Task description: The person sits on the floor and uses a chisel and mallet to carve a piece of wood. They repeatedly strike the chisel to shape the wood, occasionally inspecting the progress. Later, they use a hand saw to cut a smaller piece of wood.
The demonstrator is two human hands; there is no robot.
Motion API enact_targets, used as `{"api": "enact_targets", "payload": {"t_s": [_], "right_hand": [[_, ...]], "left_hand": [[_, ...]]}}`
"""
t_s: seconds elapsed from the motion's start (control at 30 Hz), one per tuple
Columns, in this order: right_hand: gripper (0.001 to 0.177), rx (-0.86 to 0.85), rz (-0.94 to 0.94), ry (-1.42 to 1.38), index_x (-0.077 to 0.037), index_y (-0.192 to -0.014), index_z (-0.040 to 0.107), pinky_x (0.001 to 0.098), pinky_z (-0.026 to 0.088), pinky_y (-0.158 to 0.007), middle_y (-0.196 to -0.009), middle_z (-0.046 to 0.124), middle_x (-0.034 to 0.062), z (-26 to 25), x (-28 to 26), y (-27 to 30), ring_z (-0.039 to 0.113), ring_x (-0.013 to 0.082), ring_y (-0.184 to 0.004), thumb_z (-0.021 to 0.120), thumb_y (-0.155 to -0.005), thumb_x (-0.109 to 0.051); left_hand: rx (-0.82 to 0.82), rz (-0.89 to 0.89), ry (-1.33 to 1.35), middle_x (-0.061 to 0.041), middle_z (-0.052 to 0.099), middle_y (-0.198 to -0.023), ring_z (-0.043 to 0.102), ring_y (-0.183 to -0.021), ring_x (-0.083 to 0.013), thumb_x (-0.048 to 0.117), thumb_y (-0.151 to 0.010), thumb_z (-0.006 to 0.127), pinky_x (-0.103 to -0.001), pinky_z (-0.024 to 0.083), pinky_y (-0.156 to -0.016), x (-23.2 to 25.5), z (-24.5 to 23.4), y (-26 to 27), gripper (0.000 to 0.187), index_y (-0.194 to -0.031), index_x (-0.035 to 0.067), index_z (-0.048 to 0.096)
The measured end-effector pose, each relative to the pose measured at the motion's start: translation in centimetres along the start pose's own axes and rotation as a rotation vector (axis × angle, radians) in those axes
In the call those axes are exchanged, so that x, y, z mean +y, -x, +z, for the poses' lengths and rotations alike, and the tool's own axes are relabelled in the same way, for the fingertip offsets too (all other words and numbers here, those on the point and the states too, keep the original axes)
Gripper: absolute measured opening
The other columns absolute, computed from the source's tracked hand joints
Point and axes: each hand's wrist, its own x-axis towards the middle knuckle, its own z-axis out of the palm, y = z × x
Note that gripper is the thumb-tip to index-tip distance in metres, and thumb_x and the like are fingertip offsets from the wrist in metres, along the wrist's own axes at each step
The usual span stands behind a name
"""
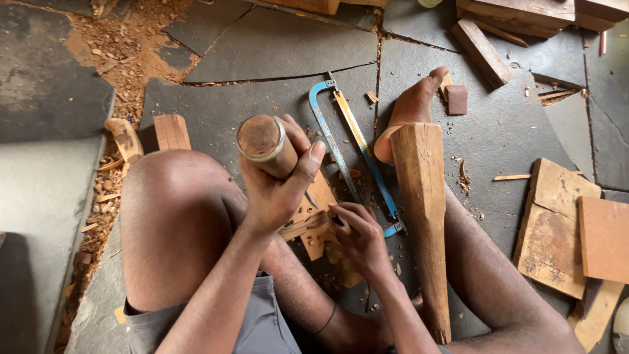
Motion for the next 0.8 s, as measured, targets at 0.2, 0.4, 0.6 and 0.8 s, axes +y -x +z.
{"api": "enact_targets", "payload": {"t_s": [0.2, 0.4, 0.6, 0.8], "right_hand": [[0.043, 0.161, 0.037, -0.026, -0.01, -0.125, 0.072, 0.0358, 0.056, -0.099, -0.128, 0.072, 0.0083, -1.5, -0.2, 0.7, 0.068, 0.0233, -0.12, 0.081, -0.083, -0.007], [0.035, 0.485, 0.055, 0.072, -0.006, -0.125, 0.07, 0.0351, 0.057, -0.105, -0.129, 0.071, 0.0114, -5.7, -2.3, 2.0, 0.069, 0.0222, -0.122, 0.075, -0.091, -0.006], [0.061, 0.519, 0.155, 0.422, -0.005, -0.142, 0.058, 0.0419, 0.048, -0.11, -0.135, 0.066, 0.0191, -8.3, -2.2, 4.4, 0.059, 0.0282, -0.129, 0.082, -0.087, -0.014], [0.094, 0.366, 0.415, 0.299, -0.008, -0.154, 0.039, 0.0432, 0.049, -0.101, -0.135, 0.061, 0.0258, -9.1, -1.9, 7.1, 0.061, 0.0359, -0.125, 0.087, -0.074, -0.017]], "left_hand": [[-0.123, -0.068, 0.092, -0.002, 0.067, -0.073, 0.073, -0.061, -0.0108, 0.029, -0.095, 0.079, -0.028, 0.063, -0.057, -1.1, 0.4, -0.5, 0.027, -0.095, 0.007, 0.062], [-0.319, -0.231, 0.354, -0.002, 0.066, -0.083, 0.067, -0.071, -0.0113, 0.06, -0.102, 0.066, -0.028, 0.061, -0.063, -2.2, 1.2, -1.8, 0.052, -0.102, 0.009, 0.059], [-0.294, -0.306, 0.199, 0.003, 0.06, -0.075, 0.061, -0.064, -0.0069, 0.067, -0.1, 0.059, -0.026, 0.057, -0.056, -1.9, 1.0, -0.9, 0.053, -0.091, 0.015, 0.056], [-0.243, -0.33, 0.175, 0.002, 0.055, -0.063, 0.056, -0.054, -0.0064, 0.051, -0.098, 0.075, -0.026, 0.05, -0.047, -1.6, 0.8, 0.0, 0.048, -0.077, 0.014, 0.052]]}}
